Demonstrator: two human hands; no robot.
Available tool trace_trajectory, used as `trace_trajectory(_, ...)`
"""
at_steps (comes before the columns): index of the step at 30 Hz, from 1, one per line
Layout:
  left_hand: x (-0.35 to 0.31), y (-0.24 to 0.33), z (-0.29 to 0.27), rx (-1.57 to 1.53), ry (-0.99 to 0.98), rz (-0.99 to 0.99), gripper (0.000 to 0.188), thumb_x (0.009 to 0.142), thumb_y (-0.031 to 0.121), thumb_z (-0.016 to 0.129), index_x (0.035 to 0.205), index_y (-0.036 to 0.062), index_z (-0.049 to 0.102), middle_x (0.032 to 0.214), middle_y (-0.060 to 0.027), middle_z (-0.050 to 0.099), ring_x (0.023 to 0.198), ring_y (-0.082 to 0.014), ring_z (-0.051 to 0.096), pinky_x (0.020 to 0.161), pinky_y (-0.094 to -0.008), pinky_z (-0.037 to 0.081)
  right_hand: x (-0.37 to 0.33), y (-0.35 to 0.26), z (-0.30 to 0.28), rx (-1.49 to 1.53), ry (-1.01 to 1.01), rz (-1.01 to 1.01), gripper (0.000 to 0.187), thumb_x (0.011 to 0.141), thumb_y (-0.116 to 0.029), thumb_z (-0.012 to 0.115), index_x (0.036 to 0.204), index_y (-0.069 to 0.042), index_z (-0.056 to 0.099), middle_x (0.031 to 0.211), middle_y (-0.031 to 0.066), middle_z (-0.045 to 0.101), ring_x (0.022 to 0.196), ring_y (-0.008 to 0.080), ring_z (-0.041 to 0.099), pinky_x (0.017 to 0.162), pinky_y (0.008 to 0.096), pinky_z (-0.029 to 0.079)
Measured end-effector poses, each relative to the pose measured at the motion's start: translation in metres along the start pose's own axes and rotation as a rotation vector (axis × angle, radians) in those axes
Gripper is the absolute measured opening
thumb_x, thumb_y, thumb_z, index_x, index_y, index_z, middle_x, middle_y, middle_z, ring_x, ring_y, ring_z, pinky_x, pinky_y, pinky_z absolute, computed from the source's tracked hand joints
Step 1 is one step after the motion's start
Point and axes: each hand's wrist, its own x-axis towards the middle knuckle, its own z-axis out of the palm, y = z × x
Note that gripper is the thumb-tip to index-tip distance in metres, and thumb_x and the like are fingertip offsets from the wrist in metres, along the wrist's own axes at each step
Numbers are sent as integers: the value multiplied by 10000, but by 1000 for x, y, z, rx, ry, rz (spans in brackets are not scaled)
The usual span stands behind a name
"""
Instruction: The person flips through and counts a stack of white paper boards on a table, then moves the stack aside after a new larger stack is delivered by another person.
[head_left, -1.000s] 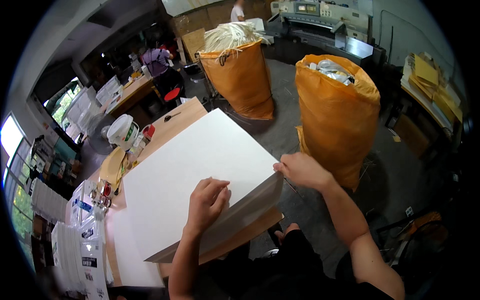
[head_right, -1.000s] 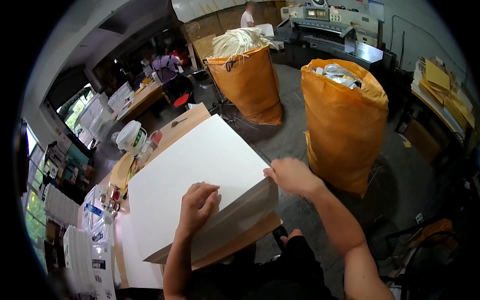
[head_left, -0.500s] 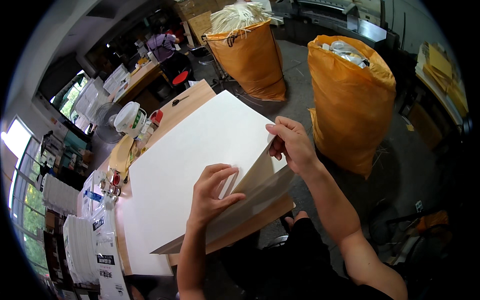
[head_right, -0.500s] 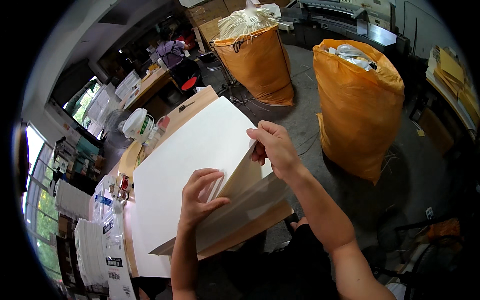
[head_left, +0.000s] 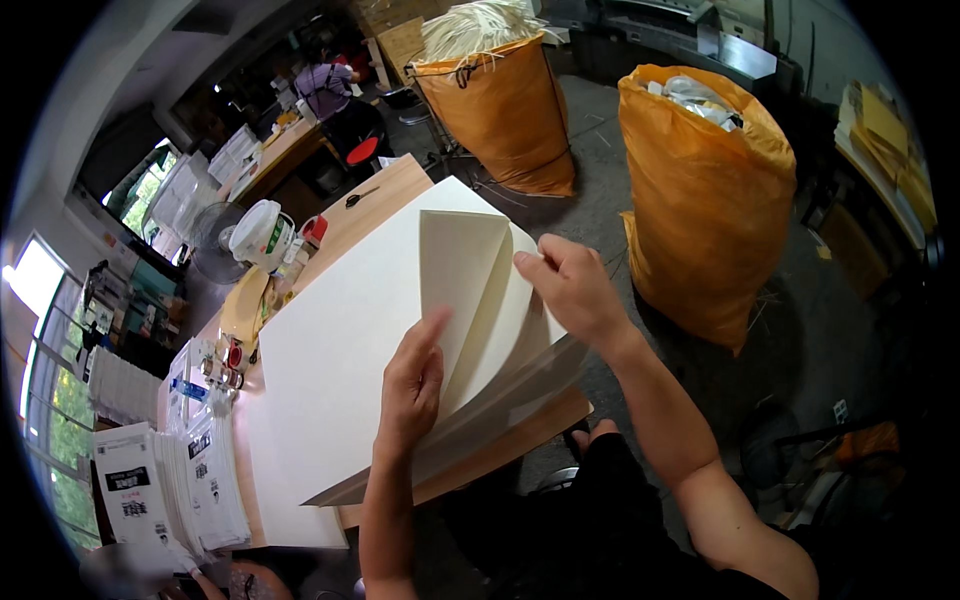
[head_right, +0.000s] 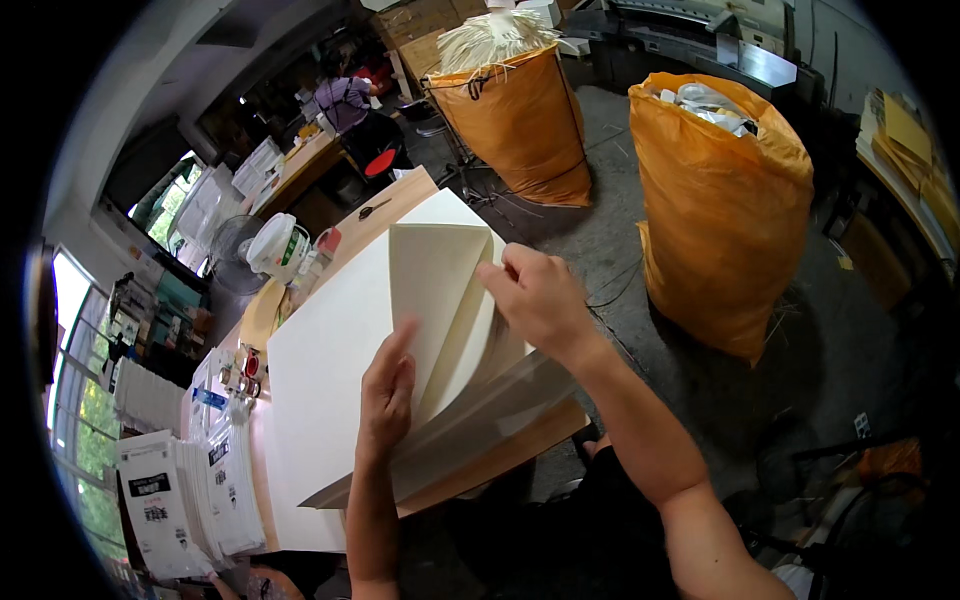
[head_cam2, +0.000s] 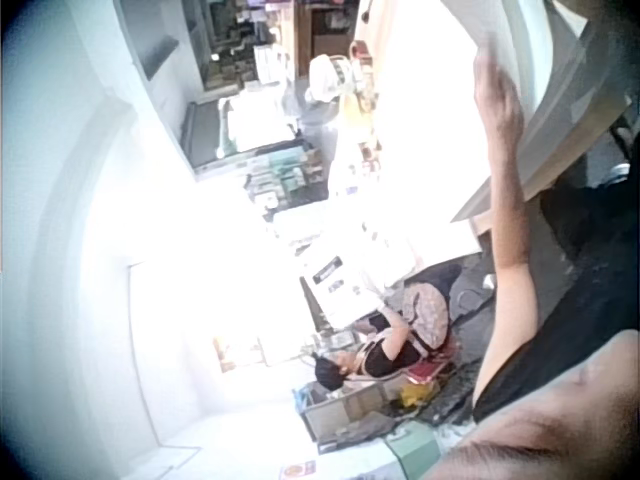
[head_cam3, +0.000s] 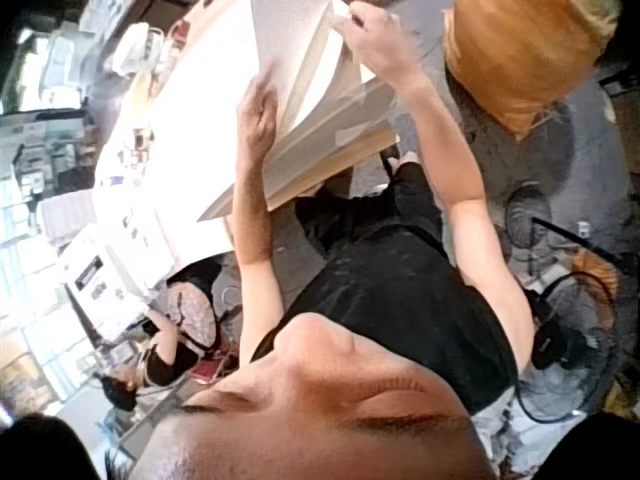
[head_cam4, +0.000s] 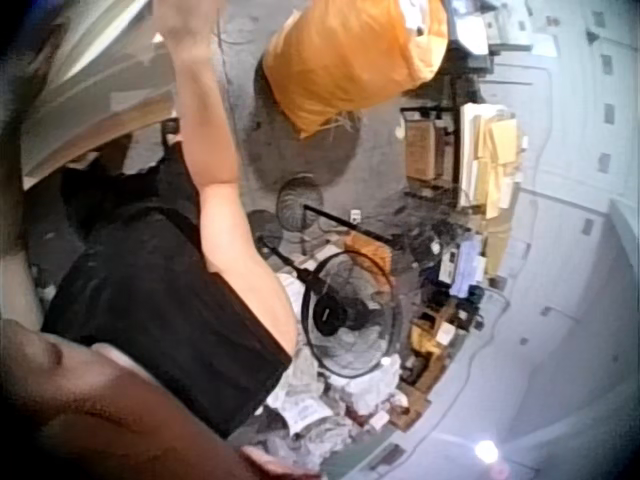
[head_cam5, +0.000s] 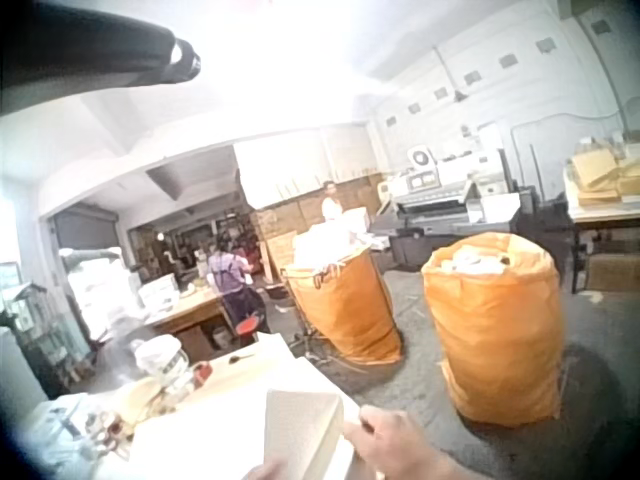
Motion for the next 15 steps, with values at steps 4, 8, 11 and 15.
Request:
trace_trajectory(4, 6, 9, -1, 236, -117, 289, 349, 813, 50, 781, 1147, 69, 680, 1224, -147, 640, 1107, -307, 638, 949, -383, 507, 8, -6, -3, 646, -149, 272, 321, 973, -226, 649, 698, -117, 523, 560, 8, 535, 462, 105, 546, 429, 237, 411)
trace_trajectory(8, 5, 6, 0, 241, -87, 285, 471, 677, 122, 912, 1086, 60, 687, 1166, -123, 653, 1098, -303, 640, 925, -402, 523, 8, -1, -3, 688, -155, 271, 324, 982, -238, 641, 703, -119, 527, 561, 6, 535, 463, 106, 552, 425, 231, 408)
trace_trajectory(11, 5, 6, -4, 205, -113, 246, 461, 701, 124, 910, 1101, 69, 687, 1193, -129, 654, 1125, -313, 637, 943, -414, 527, 5, -2, -6, 655, -145, 263, 332, 984, -250, 642, 703, -117, 528, 562, 5, 528, 464, 102, 549, 427, 235, 407)
trace_trajectory(15, 5, 2, -4, 163, -83, 226, 382, 802, 58, 829, 1155, 67, 682, 1228, -148, 651, 1153, -308, 637, 973, -395, 514, 4, -12, -8, 553, -140, 220, 349, 986, -257, 641, 695, -109, 521, 561, 1, 509, 466, 91, 540, 423, 237, 394)
